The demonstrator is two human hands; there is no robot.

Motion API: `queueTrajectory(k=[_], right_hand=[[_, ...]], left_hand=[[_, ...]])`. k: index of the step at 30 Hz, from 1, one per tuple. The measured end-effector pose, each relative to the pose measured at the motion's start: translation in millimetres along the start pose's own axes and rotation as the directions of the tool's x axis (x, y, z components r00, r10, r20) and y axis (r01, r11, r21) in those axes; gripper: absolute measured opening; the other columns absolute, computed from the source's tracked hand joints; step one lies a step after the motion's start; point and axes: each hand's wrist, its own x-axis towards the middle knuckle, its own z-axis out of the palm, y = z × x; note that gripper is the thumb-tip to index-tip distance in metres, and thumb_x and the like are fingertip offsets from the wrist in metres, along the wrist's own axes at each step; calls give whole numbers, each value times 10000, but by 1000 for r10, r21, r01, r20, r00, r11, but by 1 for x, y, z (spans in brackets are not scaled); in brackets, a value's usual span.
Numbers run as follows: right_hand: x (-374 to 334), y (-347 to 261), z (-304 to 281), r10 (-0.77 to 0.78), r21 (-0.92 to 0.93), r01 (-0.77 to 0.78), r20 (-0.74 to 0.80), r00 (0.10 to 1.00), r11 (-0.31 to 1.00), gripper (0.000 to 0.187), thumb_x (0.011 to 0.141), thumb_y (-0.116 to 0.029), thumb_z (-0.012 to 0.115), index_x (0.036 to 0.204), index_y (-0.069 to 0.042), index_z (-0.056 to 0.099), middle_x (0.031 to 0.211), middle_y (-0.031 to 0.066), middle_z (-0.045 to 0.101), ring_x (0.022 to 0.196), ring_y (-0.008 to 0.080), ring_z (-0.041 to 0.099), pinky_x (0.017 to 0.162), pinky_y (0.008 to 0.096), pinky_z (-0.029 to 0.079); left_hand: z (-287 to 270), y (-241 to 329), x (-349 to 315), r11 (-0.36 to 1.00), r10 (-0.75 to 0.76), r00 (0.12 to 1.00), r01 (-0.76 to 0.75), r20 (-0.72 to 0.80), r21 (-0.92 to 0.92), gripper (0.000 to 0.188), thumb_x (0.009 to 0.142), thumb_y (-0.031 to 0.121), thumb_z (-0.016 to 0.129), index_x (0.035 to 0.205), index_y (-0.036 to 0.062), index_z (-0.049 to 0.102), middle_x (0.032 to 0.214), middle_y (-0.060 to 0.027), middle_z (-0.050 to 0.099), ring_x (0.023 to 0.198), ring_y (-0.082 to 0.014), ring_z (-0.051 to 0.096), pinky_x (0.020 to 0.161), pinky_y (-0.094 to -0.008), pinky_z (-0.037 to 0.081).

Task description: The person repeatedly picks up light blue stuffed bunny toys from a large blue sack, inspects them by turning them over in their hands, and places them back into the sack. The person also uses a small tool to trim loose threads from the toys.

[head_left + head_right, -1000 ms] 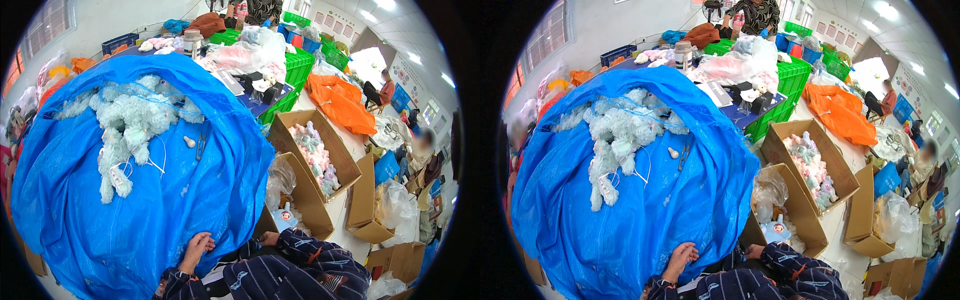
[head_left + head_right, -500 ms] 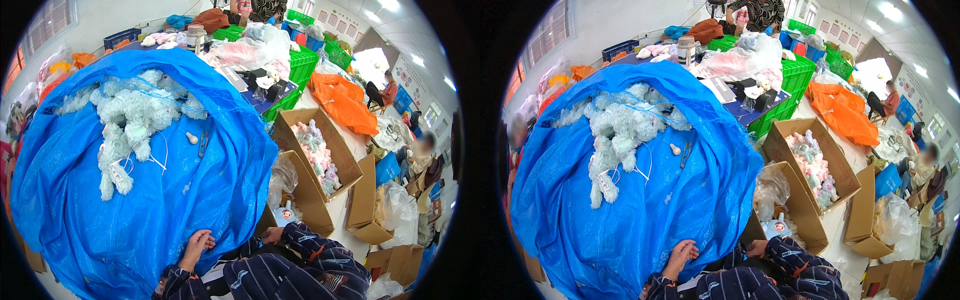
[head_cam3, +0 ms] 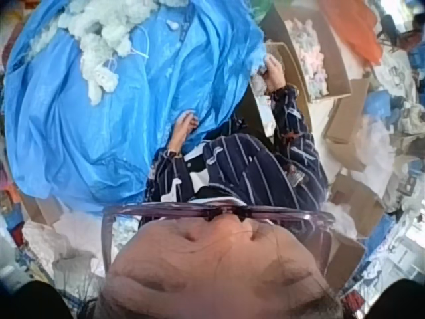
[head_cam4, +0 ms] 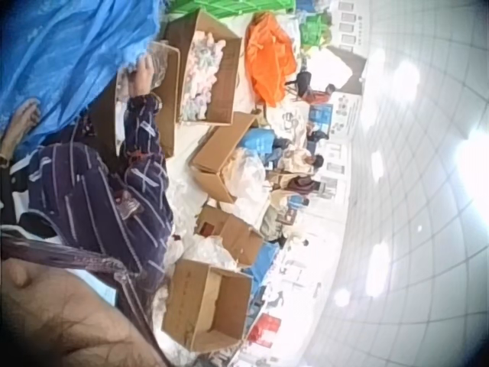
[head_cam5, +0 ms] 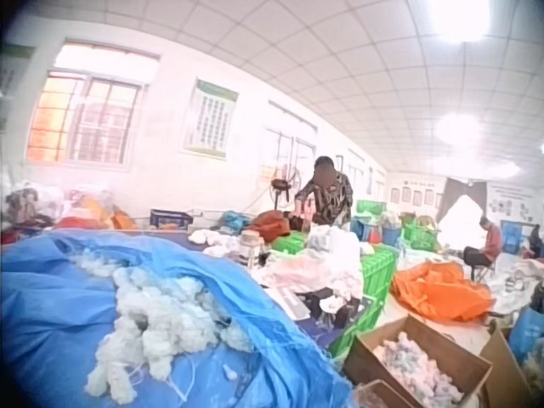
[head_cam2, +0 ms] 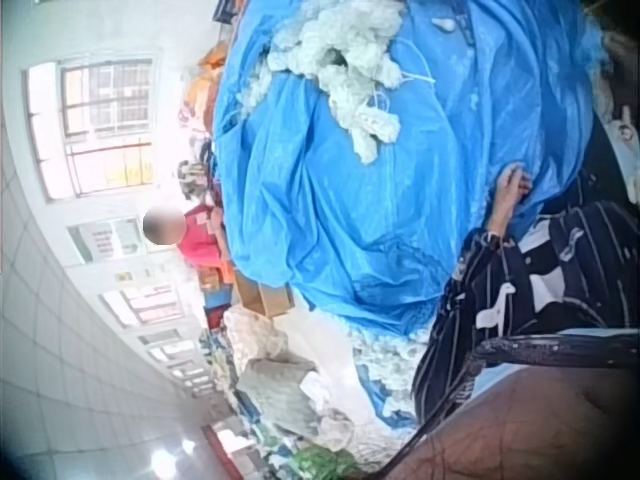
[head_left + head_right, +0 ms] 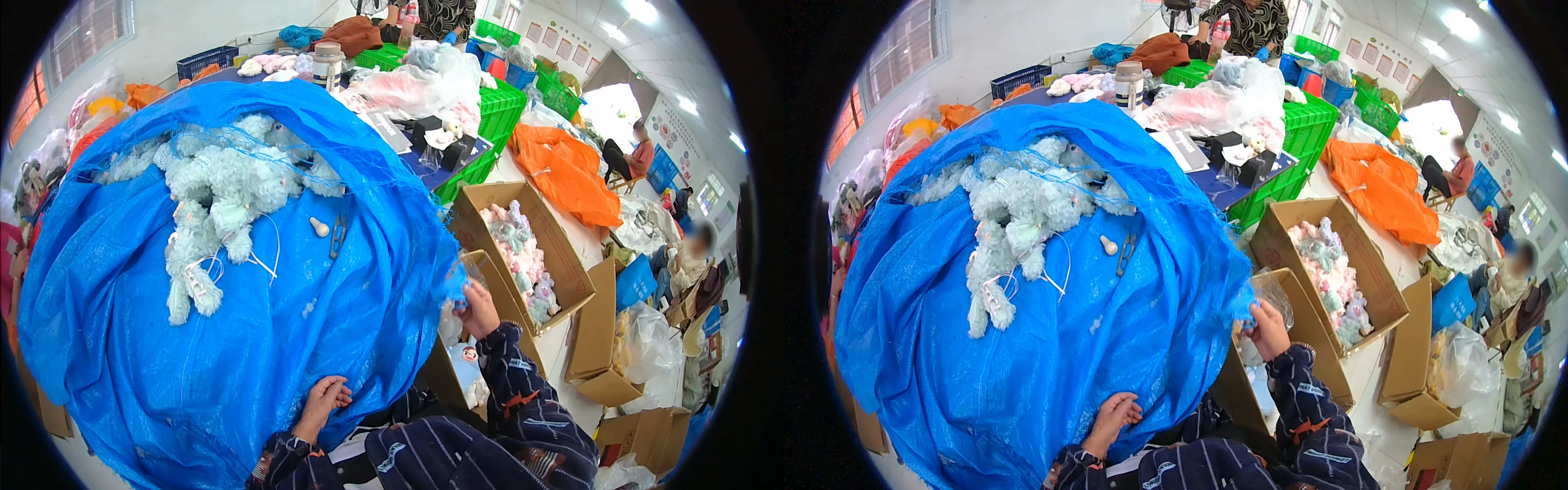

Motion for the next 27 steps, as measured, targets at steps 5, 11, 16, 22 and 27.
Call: queueTrajectory(k=[5,11,16,22,27], right_hand=[[20,-17,26,-121,183,103,89,989,978,234,877,-116,440,1109,-97,465,752,-21,496,598,70,442,549,208,375],[25,-13,32,-122,222,94,116,986,970,298,847,-48,412,1137,-103,453,769,-17,520,589,86,484,549,247,427],[23,-13,37,-84,219,64,81,993,974,381,814,1,388,1174,-114,440,801,-12,517,596,101,481,543,245,422],[24,-16,35,-116,178,101,80,990,979,456,787,18,384,1224,-110,405,804,1,507,564,107,460,513,229,407],[25,-13,35,-83,156,65,113,990,986,420,815,-41,418,1233,-75,381,839,15,529,613,117,511,541,239,445]], left_hand=[[-3,-4,0,1000,-19,1000,19,-17,-17,214,894,178,452,1028,25,517,825,-89,580,675,-145,576,588,-237,465],[1,2,0,999,-30,999,30,-29,25,202,894,172,447,1016,33,527,817,-89,581,669,-145,581,578,-235,465],[0,1,0,999,-47,998,46,-34,-21,198,892,163,451,1016,26,520,803,-98,580,657,-156,581,573,-244,470],[-1,-2,3,998,-58,998,57,-32,-40,209,887,157,455,1026,9,501,797,-109,572,650,-169,577,566,-253,471],[-1,1,1,998,-60,998,59,-32,-30,204,892,167,453,1021,24,520,812,-102,577,665,-155,579,586,-240,473]])
